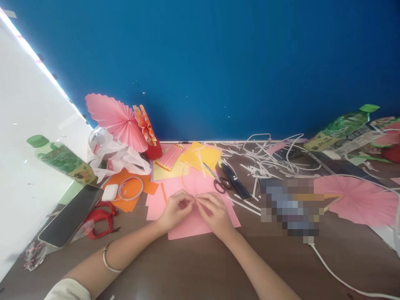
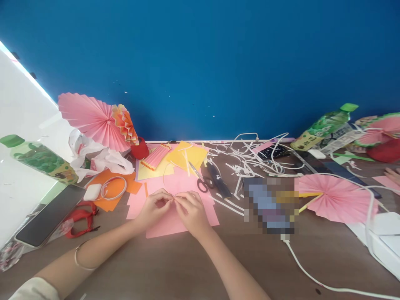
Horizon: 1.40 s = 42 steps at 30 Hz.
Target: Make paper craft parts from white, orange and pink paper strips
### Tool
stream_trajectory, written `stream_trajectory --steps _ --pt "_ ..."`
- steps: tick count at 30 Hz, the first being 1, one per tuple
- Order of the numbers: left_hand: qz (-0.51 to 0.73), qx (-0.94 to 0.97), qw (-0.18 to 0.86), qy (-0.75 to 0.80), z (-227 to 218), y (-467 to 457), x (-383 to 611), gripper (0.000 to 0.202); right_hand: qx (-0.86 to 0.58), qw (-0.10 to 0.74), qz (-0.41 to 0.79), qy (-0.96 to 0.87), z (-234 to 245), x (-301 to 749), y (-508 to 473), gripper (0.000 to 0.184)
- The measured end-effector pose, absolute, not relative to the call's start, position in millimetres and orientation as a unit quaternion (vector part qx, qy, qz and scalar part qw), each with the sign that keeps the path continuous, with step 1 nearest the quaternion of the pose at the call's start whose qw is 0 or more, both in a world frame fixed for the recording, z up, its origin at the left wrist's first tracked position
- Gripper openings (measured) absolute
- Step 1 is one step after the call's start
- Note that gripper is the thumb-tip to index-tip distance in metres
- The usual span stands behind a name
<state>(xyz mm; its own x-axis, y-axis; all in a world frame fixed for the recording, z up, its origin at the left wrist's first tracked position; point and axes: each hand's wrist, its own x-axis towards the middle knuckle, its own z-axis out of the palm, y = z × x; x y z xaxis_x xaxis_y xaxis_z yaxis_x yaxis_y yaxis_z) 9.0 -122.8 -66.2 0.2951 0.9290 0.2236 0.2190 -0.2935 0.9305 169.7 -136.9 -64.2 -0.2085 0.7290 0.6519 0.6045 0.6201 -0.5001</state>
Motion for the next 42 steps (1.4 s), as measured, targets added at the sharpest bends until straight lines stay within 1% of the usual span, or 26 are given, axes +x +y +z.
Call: stream_trajectory --steps 11,24,33,42 --pt "0.430 0.673 0.431 0.421 -65.8 -123.9 9.9 0.011 -0.418 0.458 0.043 -0.783 -65.4 170.0 -136.3 0.018" --pt "0.420 0.664 0.433 0.441 -63.5 -126.0 10.8 0.009 -0.402 0.429 0.005 -0.809 -61.5 170.2 -137.4 0.020" --pt "0.422 0.671 0.422 0.440 -66.6 -127.6 10.6 0.007 -0.409 0.442 0.021 -0.798 -59.1 167.9 -137.7 0.018" --pt "0.432 0.682 0.404 0.431 -62.6 -126.9 10.9 0.005 -0.424 0.437 0.036 -0.793 -60.0 169.7 -137.9 0.017"
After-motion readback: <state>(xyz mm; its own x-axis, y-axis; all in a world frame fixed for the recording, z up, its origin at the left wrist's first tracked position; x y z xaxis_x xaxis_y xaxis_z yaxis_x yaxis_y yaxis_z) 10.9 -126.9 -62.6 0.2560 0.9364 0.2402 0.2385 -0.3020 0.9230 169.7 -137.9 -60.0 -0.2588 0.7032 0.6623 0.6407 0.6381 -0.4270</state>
